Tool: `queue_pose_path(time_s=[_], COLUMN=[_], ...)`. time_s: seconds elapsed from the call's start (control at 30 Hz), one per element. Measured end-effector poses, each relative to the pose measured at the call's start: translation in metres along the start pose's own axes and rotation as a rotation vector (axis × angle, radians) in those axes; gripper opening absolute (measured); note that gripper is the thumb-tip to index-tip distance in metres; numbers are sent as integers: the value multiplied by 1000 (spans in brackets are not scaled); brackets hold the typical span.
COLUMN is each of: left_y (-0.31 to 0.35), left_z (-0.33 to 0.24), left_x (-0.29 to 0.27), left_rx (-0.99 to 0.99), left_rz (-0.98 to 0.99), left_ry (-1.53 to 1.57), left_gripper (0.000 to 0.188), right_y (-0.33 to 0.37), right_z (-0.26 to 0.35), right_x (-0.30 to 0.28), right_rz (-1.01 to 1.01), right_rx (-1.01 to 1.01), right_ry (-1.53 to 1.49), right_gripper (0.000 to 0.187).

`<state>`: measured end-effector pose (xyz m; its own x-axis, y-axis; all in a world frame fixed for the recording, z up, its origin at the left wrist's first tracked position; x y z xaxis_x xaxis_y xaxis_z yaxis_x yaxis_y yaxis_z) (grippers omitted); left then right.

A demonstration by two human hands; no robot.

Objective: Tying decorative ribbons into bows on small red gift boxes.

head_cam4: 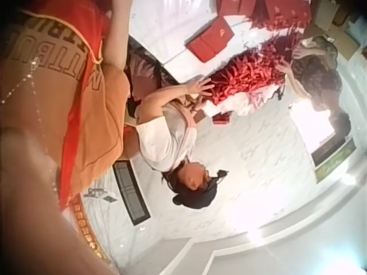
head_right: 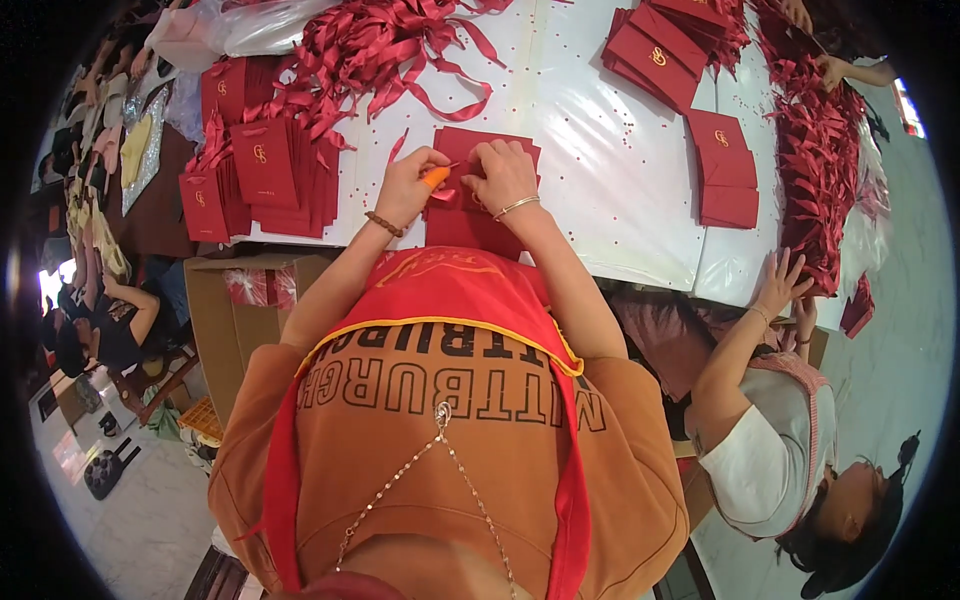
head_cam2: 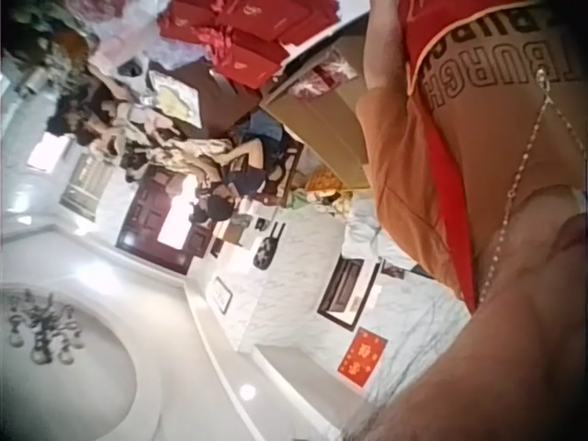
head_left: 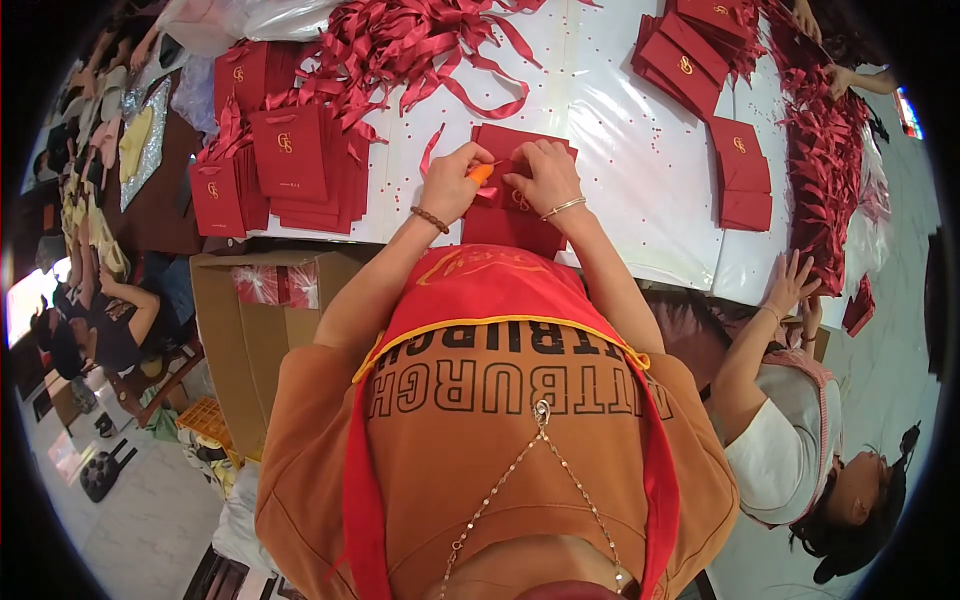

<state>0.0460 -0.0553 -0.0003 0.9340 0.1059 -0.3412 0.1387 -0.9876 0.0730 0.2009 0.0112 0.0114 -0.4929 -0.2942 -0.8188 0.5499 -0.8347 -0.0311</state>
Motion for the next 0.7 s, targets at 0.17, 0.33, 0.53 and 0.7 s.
queue_pose_path(time_s=[0.17,0.33,0.53,0.7], left_y=[10,29,33,17], left_z=[-8,-39,-70,-30], left_x=[-11,-80,-107,-20], left_rx=[39,30,248,-146], left_rz=[-65,-236,9,42], left_ry=[-160,586,915,449], left_gripper=[15,19,17,18], right_y=[-3,1,-2,-8], right_z=[7,0,-3,-1], right_x=[-7,-3,-6,-10], right_rz=[110,22,213,352], right_rx=[53,-9,191,232], right_ry=[32,70,-103,-166], right_gripper=[23,23,22,28])
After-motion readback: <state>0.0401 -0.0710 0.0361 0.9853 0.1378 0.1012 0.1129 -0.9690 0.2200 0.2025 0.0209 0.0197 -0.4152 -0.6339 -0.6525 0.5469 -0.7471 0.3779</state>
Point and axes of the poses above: each hand's wrist, its own y-axis away from the middle knuckle, its own x-axis out of the palm, z = x × y, the point moved 1 cm from there along -y, towards the middle knuckle, and after that the axes turned 5 degrees about x, right-handed, at the moved point
